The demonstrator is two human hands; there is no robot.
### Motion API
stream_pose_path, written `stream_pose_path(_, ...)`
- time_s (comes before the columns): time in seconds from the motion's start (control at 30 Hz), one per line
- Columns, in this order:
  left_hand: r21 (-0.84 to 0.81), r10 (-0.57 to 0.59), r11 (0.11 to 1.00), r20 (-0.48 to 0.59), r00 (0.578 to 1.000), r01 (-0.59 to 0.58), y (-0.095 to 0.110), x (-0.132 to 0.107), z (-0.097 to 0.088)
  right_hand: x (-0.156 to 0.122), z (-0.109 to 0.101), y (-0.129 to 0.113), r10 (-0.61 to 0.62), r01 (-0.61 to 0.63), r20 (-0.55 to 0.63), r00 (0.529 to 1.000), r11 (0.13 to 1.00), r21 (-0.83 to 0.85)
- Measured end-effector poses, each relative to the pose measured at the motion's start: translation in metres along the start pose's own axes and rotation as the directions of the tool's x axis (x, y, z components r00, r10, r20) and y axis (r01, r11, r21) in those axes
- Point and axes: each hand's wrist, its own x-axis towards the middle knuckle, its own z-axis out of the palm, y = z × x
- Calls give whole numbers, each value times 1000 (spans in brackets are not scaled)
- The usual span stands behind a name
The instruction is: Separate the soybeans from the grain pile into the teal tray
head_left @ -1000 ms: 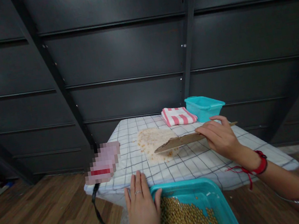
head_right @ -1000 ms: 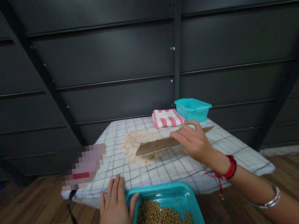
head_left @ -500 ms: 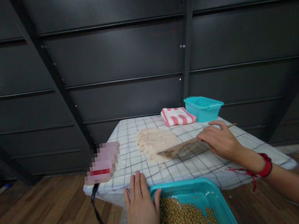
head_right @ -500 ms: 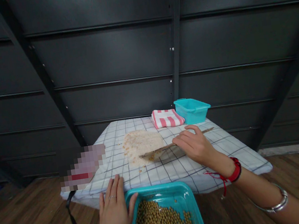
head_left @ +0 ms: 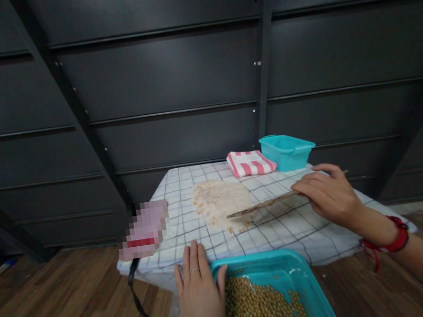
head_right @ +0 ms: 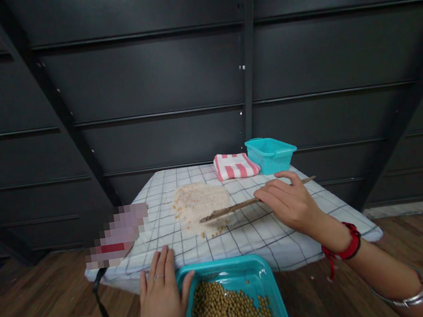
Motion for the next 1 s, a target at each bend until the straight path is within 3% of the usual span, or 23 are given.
stream_pose_path(0.3, 46, 26, 999, -3, 1000, -26, 1, 2, -2, -11, -2, 10, -38, 47, 105, 994, 996, -79)
stream_pose_path(0.47, 44, 27, 999, -13, 1000, -26, 2, 3, -2, -11, -11, 12, -30, 36, 86, 996, 997, -68)
stream_pose_path(0.7, 26, 35, 999, -29, 999, -34, 2, 1, -1, -14, -6, 19, -23, 48, 132, 991, 981, -190)
stream_pose_path(1.0, -15, -1, 1000, -2, 1000, 1, 2, 0, 1, -17, -17, 12, -60, 81, 159, 985, 989, -123)
